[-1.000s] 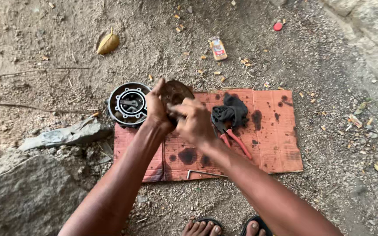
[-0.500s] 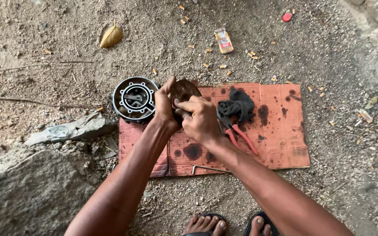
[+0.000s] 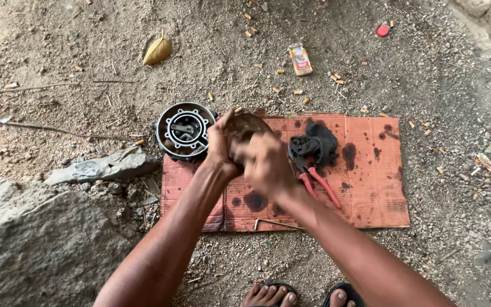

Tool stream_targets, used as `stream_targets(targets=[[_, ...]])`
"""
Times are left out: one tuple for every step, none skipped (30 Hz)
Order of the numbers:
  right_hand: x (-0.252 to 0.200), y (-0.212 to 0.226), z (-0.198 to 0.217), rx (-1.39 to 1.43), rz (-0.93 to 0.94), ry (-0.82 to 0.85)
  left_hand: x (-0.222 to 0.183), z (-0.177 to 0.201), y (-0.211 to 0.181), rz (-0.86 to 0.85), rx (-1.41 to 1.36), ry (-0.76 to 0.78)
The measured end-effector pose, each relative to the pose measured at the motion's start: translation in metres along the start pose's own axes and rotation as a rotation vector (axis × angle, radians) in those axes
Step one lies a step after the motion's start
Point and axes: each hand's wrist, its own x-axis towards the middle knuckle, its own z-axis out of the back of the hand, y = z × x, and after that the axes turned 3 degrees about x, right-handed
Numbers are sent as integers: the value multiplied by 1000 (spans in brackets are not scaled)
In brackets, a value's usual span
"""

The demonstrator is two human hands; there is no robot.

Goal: The person cleans a mechanical circular component using a cloth, then manipulates a larger brake-hub-like housing assembly.

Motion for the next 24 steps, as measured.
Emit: stream_targets(targets=[[-4,3,0,10,44,9,-2,0,-1,23,11,-11],[-5,5,-1,21,88,19,-3,0,-2,46,21,-22],[-8,7,0,15,48,9,-4,0,-3,71,35,-32],[-10,8,0,9,8,-2,-3,0,-3,55,21,14],[-10,9,2,2,-34,-13,-2,0,-3,42,8,62],[-11,10,4,-30,-8,-3,-1,-1,-3,28,-5,109],[-8,12,5,-56,26,10,1,0,-6,21,19,138],[-5,13,6,-82,60,21,2,2,-9,14,43,166],[-6,14,7,-57,73,18,3,6,-7,13,65,192],[-6,13,9,-33,86,14,5,8,-3,20,23,224],[-7,13,11,-11,99,8,7,10,2,28,-17,259],[-7,12,12,6,65,-3,10,11,5,36,-58,294],[-9,11,13,24,26,-14,12,14,8,25,-70,286],[-13,11,13,42,-13,-24,15,17,9,13,-83,278],[-13,9,12,6,19,18,19,18,10,-2,-100,273],[-14,7,12,-30,51,61,20,20,10,41,-33,200],[-15,7,11,-65,84,104,21,22,10,82,33,125],[-15,5,10,-95,121,95,21,22,11,124,99,49],[-15,5,10,-125,157,81,21,22,10,91,25,105],[-14,4,10,-154,194,66,20,20,11,58,-49,162],[-14,4,10,-142,174,58,19,20,12,27,-121,214],[-14,4,10,-130,154,50,18,19,9,75,-71,159],[-11,2,10,-120,136,45,19,17,7,120,-26,106],[-11,2,11,-102,169,65,19,15,4,165,19,52]])
